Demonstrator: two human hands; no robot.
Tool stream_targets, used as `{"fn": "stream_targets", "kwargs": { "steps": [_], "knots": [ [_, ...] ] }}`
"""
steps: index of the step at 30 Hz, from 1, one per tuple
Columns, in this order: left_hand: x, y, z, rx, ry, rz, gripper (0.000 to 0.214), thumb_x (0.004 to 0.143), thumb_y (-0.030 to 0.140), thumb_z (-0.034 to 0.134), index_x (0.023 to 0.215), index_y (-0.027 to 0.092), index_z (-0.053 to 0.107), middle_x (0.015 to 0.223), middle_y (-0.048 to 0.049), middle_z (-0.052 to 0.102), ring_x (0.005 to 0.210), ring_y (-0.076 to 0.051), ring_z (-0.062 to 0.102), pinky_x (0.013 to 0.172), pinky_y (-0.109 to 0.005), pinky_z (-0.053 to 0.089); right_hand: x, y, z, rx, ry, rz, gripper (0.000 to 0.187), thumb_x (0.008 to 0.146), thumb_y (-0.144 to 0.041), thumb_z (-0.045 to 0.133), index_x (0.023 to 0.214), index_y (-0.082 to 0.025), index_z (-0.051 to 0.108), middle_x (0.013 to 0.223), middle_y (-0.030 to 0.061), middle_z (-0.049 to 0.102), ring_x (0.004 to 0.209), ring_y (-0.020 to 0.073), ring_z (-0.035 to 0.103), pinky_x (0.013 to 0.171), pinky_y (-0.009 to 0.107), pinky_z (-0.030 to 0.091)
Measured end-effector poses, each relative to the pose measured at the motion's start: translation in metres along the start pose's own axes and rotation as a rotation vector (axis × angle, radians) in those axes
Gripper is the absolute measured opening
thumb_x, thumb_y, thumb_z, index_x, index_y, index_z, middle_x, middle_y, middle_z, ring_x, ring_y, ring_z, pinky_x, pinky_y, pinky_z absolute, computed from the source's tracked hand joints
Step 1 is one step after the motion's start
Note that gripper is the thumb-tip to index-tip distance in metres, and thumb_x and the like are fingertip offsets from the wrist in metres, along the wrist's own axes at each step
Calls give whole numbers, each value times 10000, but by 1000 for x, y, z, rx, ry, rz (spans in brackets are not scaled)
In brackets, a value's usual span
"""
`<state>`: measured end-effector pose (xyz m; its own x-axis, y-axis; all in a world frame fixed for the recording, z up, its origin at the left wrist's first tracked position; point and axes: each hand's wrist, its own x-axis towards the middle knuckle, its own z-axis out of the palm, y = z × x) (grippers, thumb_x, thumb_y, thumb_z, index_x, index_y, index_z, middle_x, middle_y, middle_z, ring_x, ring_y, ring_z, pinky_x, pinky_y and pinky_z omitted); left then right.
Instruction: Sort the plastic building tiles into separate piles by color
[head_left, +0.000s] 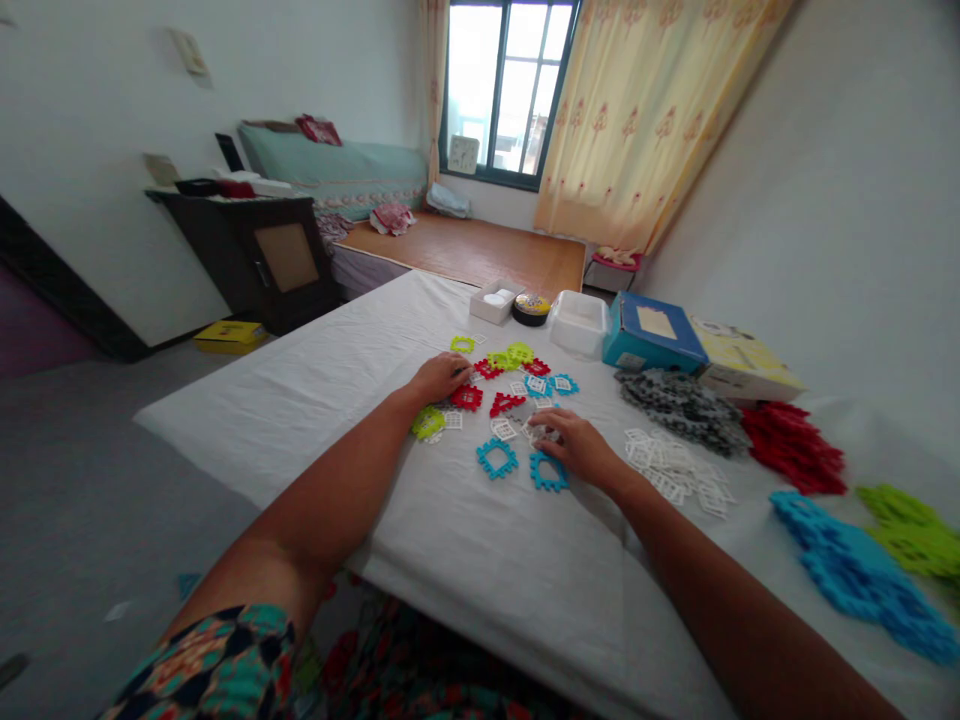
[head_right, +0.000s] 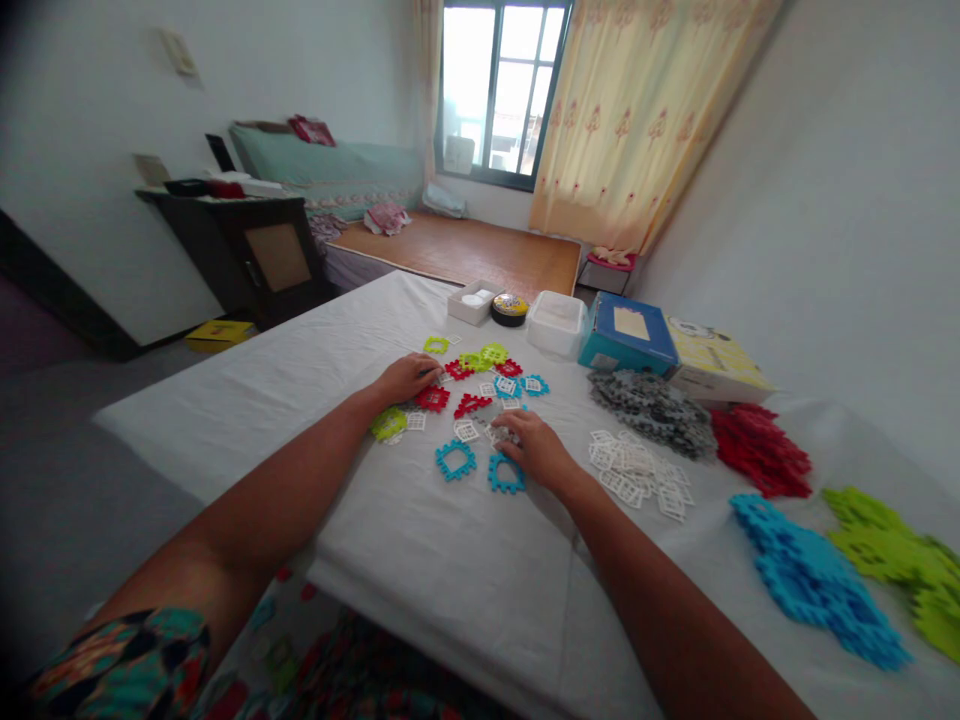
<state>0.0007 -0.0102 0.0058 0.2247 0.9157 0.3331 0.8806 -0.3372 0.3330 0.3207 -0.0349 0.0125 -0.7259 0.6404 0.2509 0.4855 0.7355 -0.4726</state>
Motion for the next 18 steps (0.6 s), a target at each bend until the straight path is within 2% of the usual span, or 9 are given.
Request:
{"fn": "stream_targets", "kwargs": {
  "steps": [4, 7, 11, 15, 18],
  "knots": [
    [0, 0, 0, -13, 7, 11, 316, 931, 368, 445, 867, 214, 713, 958, -66, 716, 945, -197, 622, 914, -337, 456, -4, 0, -4, 111, 43, 135, 341, 776, -213, 692, 1115, -227, 654, 1096, 57, 663, 822, 152, 651, 725, 303, 545],
    [-1, 1, 0, -19, 5, -7, 305, 923, 365, 457, 860, 217, 715, 920, -63, 718, 934, -200, 624, 914, -342, 459, -4, -2, -6, 100, 80, 171, 350, 751, -249, 715, 1096, -225, 663, 1007, 42, 686, 789, 153, 648, 728, 307, 541],
    [-2, 2, -1, -18, 4, -10, 297, 918, 366, 464, 864, 217, 716, 914, -59, 721, 940, -201, 626, 913, -342, 462, -5, -1, -8, 82, 60, 209, 269, 777, -312, 690, 1031, -221, 681, 804, -3, 687, 702, 155, 644, 714, 313, 533],
    [-2, 1, -2, -12, 0, -8, 309, 922, 360, 449, 871, 216, 718, 936, -62, 724, 953, -201, 626, 920, -339, 463, -7, 2, -12, 128, 47, 216, 242, 830, -345, 633, 1025, -214, 688, 863, 32, 731, 801, 191, 686, 780, 336, 536],
    [-2, -2, -1, -9, 5, -14, 302, 917, 354, 451, 888, 222, 721, 947, -62, 726, 963, -203, 628, 923, -336, 465, -10, 13, -36, 118, 14, 171, 284, 865, -387, 580, 1056, -210, 694, 955, 61, 745, 874, 218, 687, 812, 360, 533]
  ]
}}
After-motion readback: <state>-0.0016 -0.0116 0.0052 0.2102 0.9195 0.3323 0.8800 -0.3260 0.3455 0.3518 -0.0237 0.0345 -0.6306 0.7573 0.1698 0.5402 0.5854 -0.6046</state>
